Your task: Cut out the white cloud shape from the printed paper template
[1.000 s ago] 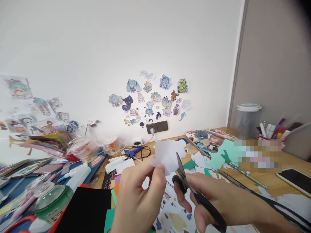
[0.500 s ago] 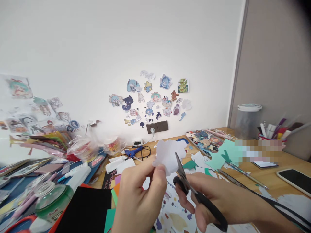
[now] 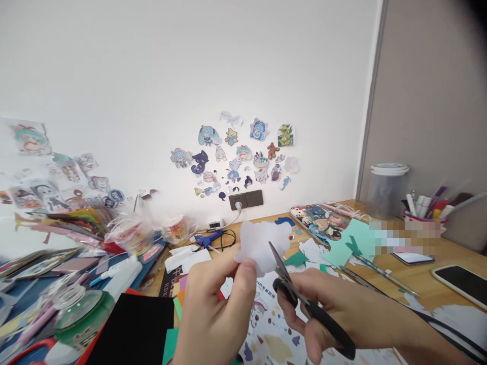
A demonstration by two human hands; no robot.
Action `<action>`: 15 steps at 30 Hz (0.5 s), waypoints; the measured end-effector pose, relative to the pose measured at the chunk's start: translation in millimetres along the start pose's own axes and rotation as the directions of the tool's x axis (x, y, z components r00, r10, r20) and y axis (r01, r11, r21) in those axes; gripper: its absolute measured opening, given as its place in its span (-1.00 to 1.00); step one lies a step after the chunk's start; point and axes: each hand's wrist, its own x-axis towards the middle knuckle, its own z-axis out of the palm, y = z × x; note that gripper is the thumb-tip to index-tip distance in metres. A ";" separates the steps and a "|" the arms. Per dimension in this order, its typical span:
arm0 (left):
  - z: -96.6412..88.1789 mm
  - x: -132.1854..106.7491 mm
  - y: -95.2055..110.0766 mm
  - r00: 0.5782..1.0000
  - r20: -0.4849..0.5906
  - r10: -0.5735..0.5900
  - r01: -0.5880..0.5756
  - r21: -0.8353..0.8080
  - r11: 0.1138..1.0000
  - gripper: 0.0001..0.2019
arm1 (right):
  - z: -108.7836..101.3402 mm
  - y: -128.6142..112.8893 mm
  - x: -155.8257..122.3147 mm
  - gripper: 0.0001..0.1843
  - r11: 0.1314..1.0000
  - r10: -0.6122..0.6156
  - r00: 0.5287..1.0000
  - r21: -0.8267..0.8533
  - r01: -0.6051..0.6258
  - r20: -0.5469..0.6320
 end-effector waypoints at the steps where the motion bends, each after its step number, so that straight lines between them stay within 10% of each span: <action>1: 0.6 -0.7 0.0 1.000 -0.004 -0.009 0.009 -0.015 1.000 -0.68 | -0.1 -0.9 -0.6 -0.59 1.000 0.012 1.000 0.019 -0.012 0.002; 8: 2.1 -4.7 -2.5 0.980 -0.133 -0.145 0.142 -0.034 0.989 -0.66 | -0.2 -4.3 -4.2 -0.70 0.983 0.120 0.993 0.142 -0.116 -0.017; 15: 2.6 -1.4 -7.0 0.997 0.076 -0.026 0.023 0.041 0.999 -0.65 | 5.2 8.2 7.1 -0.72 0.880 -0.115 0.899 0.375 0.289 -0.422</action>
